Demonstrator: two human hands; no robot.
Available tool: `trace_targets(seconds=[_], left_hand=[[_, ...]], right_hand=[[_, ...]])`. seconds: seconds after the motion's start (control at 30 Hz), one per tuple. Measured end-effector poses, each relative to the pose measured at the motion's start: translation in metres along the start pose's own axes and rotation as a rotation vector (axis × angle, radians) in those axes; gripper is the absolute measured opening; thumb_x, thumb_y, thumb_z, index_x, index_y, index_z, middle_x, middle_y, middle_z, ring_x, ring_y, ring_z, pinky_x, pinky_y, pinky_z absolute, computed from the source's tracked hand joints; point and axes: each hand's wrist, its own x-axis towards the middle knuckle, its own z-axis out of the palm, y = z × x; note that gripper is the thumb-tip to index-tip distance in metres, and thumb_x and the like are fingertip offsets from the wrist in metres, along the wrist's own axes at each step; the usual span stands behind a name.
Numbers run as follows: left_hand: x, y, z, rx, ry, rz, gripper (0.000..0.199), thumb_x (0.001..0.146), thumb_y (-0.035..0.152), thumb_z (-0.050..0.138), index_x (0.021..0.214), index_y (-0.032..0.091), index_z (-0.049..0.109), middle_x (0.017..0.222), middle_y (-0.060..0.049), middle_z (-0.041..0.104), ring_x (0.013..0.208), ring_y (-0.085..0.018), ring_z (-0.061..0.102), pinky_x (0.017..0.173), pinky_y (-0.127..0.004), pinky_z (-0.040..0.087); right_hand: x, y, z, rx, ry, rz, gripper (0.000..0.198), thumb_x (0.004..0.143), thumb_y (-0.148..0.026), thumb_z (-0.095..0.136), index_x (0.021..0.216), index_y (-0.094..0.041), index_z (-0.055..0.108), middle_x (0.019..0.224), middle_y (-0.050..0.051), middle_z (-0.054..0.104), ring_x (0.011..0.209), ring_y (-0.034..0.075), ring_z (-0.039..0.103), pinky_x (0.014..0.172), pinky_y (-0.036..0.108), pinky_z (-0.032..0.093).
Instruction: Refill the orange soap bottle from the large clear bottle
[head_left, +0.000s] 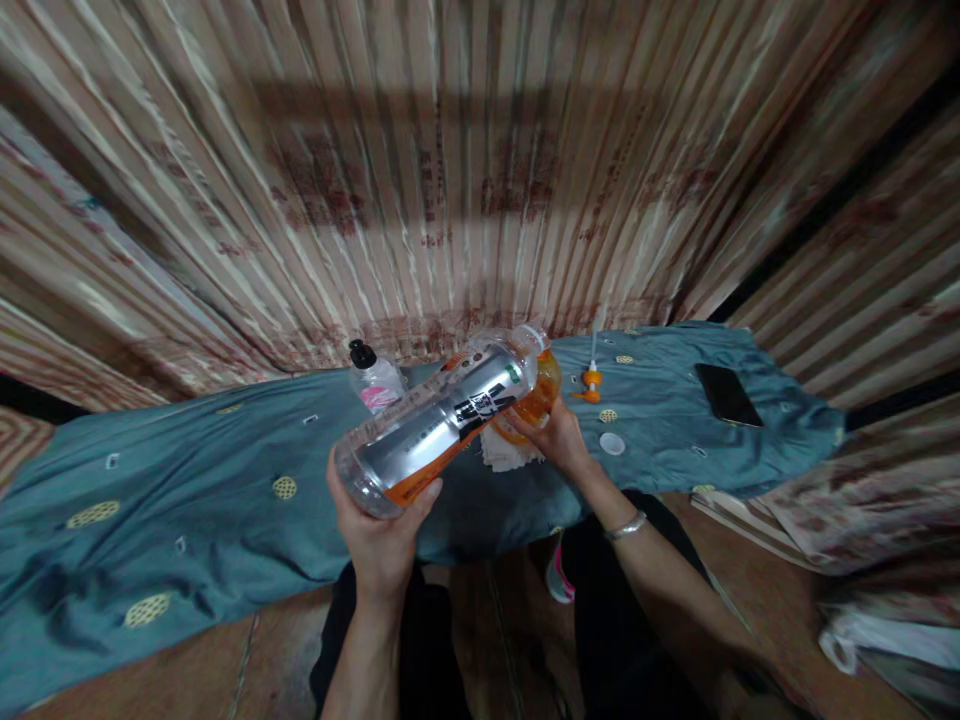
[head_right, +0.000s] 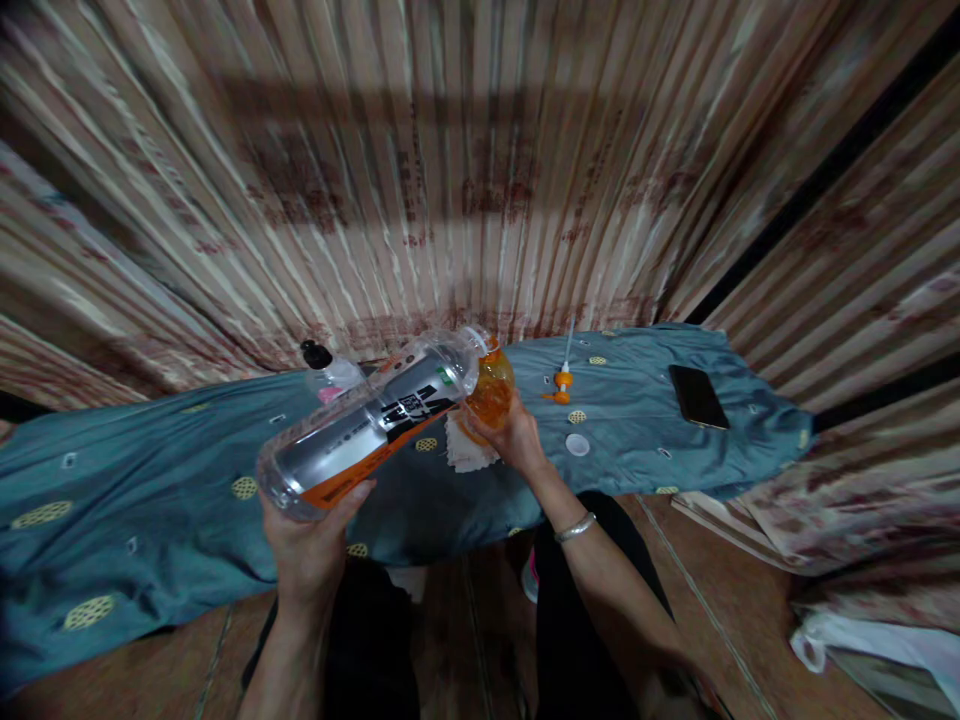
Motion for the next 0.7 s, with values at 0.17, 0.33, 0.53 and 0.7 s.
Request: trace_targets(seconds=[0.17, 0.33, 0.53, 0.7], left_hand=[[0.001, 0.007, 0.003, -0.040, 0.010, -0.037, 0.129, 0.052, 0.063, 0.126, 0.161, 0.025, 0.067, 0.156, -0.016, 0.081, 0.143, -0.038, 0.083, 0.136, -0.061, 0.064], [0.002, 0.010, 0.003, -0.053, 0.025, -0.051, 0.130, 0.049, 0.062, 0.127, 0.159, 0.025, 0.067, 0.154, -0.016, 0.081, 0.141, -0.038, 0.082, 0.139, -0.062, 0.061], [0.001, 0.007, 0.003, -0.043, 0.022, -0.043, 0.131, 0.051, 0.063, 0.126, 0.160, 0.024, 0.066, 0.156, -0.017, 0.081, 0.137, -0.036, 0.085, 0.128, -0.055, 0.070], [0.001, 0.012, 0.005, -0.035, 0.040, -0.013, 0.122, 0.052, 0.058, 0.125, 0.156, 0.024, 0.070, 0.152, -0.016, 0.082, 0.136, -0.037, 0.084, 0.130, -0.059, 0.069]], right_hand=[[0.001, 0.003, 0.000, 0.023, -0.002, 0.004, 0.093, 0.082, -0.078, 0.105, 0.150, -0.022, 0.075, 0.131, 0.019, 0.097, 0.123, 0.050, 0.096, 0.102, 0.060, 0.081], [0.001, 0.002, 0.000, 0.003, -0.002, 0.014, 0.088, 0.083, -0.070, 0.106, 0.150, -0.021, 0.076, 0.130, 0.021, 0.097, 0.123, 0.051, 0.096, 0.101, 0.060, 0.082], [0.001, -0.002, 0.000, 0.018, 0.007, 0.004, 0.085, 0.083, -0.073, 0.105, 0.146, -0.023, 0.076, 0.133, 0.020, 0.097, 0.126, 0.048, 0.095, 0.106, 0.058, 0.081], [0.000, -0.005, 0.000, 0.064, 0.001, 0.008, 0.088, 0.083, -0.076, 0.102, 0.146, -0.021, 0.075, 0.138, 0.023, 0.096, 0.128, 0.048, 0.095, 0.109, 0.061, 0.080]])
